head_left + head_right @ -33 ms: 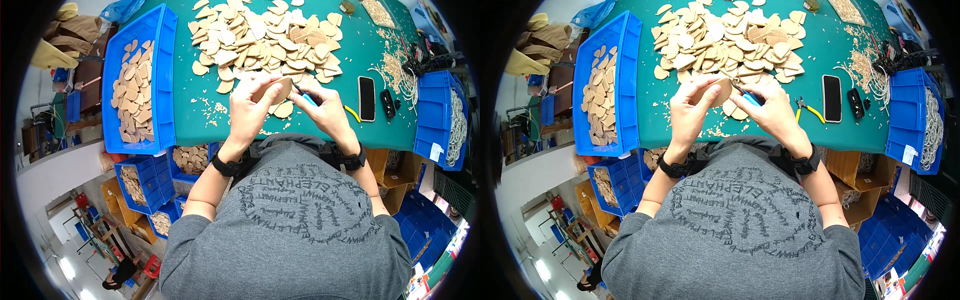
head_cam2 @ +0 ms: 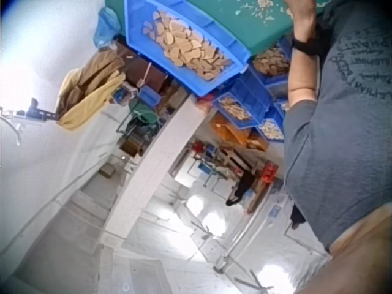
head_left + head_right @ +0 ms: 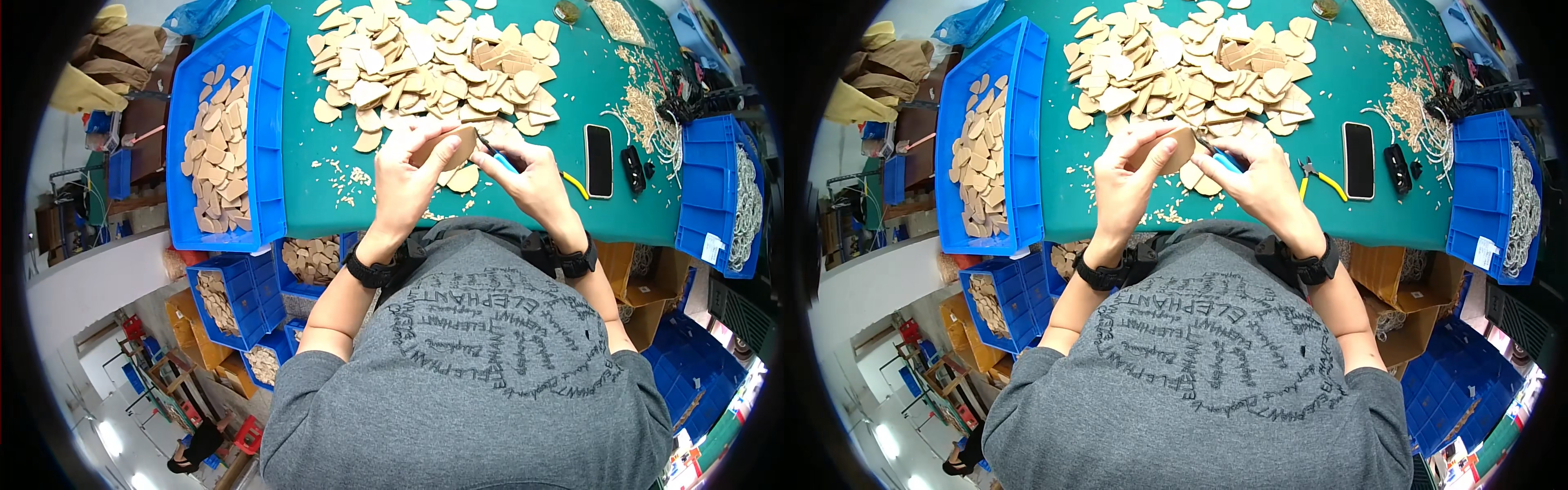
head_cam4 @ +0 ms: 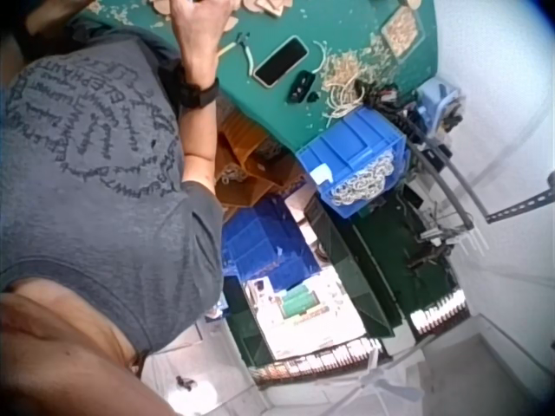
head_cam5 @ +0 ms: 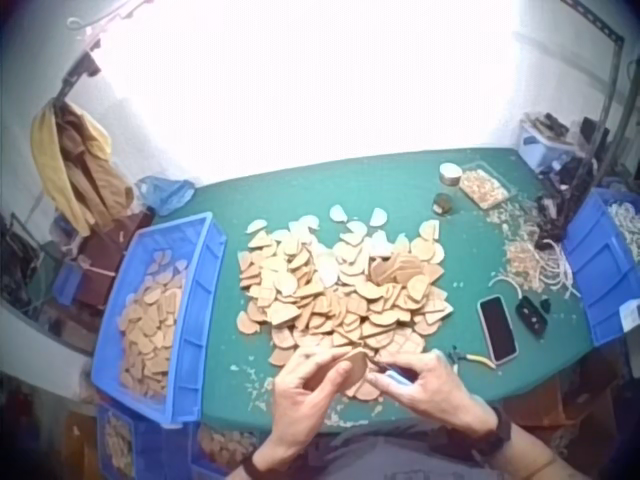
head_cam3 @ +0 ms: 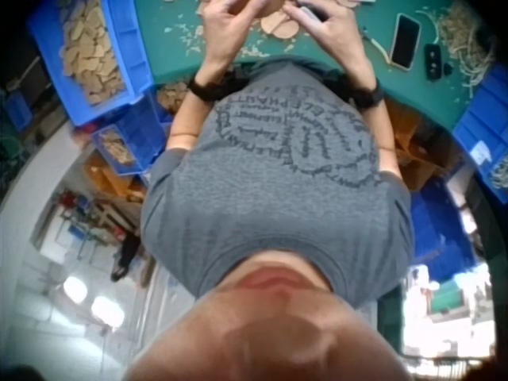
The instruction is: The person uses a handheld tool to smooth and shape the edges of small, light-colored wooden pieces. They pick up each piece from a pile on a green workbench, work on the edges, and place the finished pieces into a blue plastic bin.
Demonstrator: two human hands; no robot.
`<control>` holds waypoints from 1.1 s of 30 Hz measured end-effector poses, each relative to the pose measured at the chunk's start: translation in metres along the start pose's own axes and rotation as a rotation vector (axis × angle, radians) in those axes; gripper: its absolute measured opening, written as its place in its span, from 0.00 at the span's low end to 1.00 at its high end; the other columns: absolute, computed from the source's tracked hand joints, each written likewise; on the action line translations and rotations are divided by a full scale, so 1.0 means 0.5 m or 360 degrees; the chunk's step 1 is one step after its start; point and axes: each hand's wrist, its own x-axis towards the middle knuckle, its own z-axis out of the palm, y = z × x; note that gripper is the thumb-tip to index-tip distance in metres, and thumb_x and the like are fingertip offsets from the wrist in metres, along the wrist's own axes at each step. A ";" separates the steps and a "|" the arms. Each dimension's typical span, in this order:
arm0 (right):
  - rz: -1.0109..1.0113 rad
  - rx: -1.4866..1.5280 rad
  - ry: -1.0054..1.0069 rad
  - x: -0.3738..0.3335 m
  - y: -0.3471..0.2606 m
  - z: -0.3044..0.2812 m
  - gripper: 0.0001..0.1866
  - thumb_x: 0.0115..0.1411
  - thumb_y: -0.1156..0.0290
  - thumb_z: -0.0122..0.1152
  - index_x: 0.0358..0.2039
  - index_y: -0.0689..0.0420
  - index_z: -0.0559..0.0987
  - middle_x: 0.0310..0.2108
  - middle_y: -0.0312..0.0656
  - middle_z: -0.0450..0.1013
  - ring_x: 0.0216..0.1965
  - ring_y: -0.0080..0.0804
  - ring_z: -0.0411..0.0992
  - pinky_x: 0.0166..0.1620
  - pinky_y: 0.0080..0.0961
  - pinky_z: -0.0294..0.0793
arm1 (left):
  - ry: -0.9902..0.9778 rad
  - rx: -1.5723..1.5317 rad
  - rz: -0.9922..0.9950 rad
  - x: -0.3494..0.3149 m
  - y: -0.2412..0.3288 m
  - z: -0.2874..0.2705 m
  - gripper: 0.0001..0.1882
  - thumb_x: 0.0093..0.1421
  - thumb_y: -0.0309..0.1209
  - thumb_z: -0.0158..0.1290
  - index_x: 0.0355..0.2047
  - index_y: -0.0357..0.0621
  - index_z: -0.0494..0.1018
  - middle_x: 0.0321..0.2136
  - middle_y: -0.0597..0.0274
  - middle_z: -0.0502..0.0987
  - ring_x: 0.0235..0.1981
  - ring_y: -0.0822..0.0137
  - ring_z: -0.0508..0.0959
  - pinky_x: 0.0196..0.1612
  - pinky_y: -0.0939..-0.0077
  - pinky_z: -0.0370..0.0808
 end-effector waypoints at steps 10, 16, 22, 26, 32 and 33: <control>0.0190 0.0195 0.0078 -0.003 0.015 -0.017 0.12 0.56 0.64 0.65 0.32 0.61 0.79 0.18 0.27 0.65 0.20 0.11 0.56 0.22 0.14 0.53 | 0.0524 -0.0127 -0.0106 0.022 -0.041 -0.135 0.13 0.59 0.28 0.57 0.42 0.36 0.76 0.40 0.61 0.76 0.40 0.70 0.75 0.45 0.76 0.73; 0.0346 0.0348 0.0034 -0.014 0.015 -0.021 0.12 0.57 0.65 0.65 0.32 0.63 0.78 0.21 0.25 0.65 0.22 0.10 0.56 0.23 0.12 0.53 | 0.1539 0.1435 0.0218 0.068 -0.204 -0.343 0.20 0.54 0.35 0.60 0.45 0.40 0.71 0.47 0.51 0.65 0.53 0.56 0.62 0.56 0.59 0.59; 0.0227 0.0283 0.0030 -0.012 0.027 -0.006 0.13 0.56 0.64 0.66 0.33 0.63 0.79 0.20 0.28 0.69 0.22 0.12 0.62 0.25 0.13 0.60 | 0.0306 0.1334 -0.0496 0.055 -0.391 -0.141 0.30 0.48 0.46 0.61 0.46 0.40 0.69 0.44 0.49 0.72 0.48 0.51 0.68 0.50 0.59 0.67; 0.0192 0.0246 0.0030 -0.016 0.030 -0.006 0.14 0.56 0.62 0.66 0.34 0.61 0.80 0.20 0.33 0.71 0.23 0.14 0.66 0.26 0.15 0.65 | -0.0035 0.0883 -0.0842 0.075 -0.428 -0.153 0.26 0.48 0.42 0.61 0.43 0.38 0.69 0.28 0.59 0.77 0.34 0.59 0.77 0.41 0.62 0.72; 0.0197 0.0059 -0.0043 -0.013 0.014 -0.002 0.14 0.54 0.62 0.67 0.35 0.59 0.80 0.24 0.36 0.75 0.25 0.19 0.70 0.29 0.18 0.69 | 0.0091 0.1355 -0.0829 0.054 -0.395 -0.097 0.34 0.45 0.52 0.62 0.43 0.37 0.69 0.43 0.47 0.71 0.44 0.49 0.74 0.46 0.62 0.72; 0.0162 0.0026 -0.0043 -0.012 0.013 -0.001 0.14 0.54 0.62 0.67 0.35 0.59 0.80 0.25 0.37 0.76 0.25 0.20 0.71 0.30 0.18 0.69 | 0.0105 0.1436 -0.0817 0.051 -0.380 -0.084 0.35 0.45 0.52 0.63 0.43 0.37 0.69 0.43 0.47 0.71 0.44 0.48 0.74 0.46 0.60 0.72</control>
